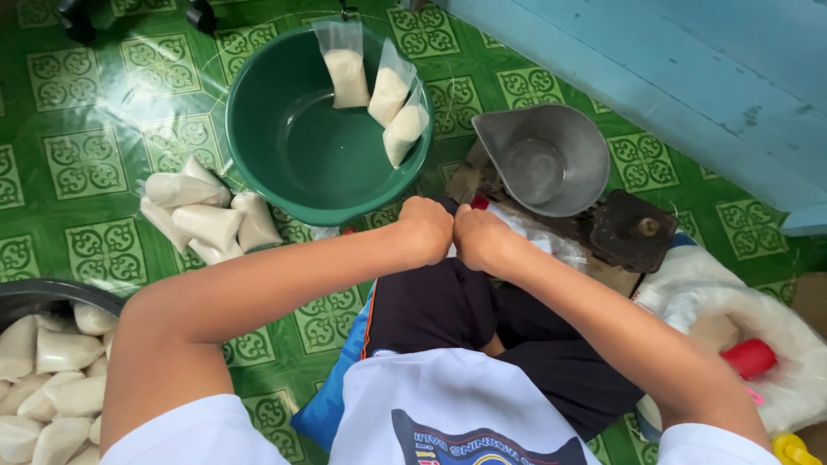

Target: The person sits on the floor and repeatedly fills small plastic bags with a white granular substance from a large sack using a red scoop. They then tie each filled bag by hand and place it into a green basin. The process is repeated continuously.

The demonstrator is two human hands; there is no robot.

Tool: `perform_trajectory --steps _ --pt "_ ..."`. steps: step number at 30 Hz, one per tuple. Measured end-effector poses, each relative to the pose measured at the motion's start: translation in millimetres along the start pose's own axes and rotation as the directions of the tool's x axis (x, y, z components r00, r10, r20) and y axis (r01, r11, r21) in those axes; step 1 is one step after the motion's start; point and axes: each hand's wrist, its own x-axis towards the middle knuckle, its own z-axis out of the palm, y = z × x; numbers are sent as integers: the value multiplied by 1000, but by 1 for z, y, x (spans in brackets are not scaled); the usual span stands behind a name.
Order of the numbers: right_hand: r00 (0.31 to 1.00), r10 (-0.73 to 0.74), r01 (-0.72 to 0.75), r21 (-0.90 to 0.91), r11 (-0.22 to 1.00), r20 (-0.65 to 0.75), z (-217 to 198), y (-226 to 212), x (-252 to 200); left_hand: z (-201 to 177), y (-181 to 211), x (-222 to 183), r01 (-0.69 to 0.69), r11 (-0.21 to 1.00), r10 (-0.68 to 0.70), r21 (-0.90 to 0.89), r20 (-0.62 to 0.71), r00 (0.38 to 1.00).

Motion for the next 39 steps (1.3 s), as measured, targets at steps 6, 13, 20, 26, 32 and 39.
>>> perform_trajectory --steps 6,13,20,26,32,39 --pt "999 10 -12 -51 999 -42 -26 -19 -51 -3 2 -9 6 1000 -6 29 20 1000" --pt "975 -69 40 -140 989 -209 -14 -7 -49 5 0 -20 1 996 14 85 -170 985" --pt "934 -85 10 -213 977 -346 34 9 -16 15 1 -12 2 993 20 116 -189 982" --pt "854 -375 167 -492 854 -361 8 6 -29 26 -7 -9 -3 997 17 76 -185 983" --pt "870 -471 405 -331 852 -149 -72 -16 -93 28 -15 -19 -90 996 79 -22 -311 947" --pt "925 -380 378 -84 922 -5 -93 -22 -114 33 -25 -31 -153 987 117 -56 -411 904"
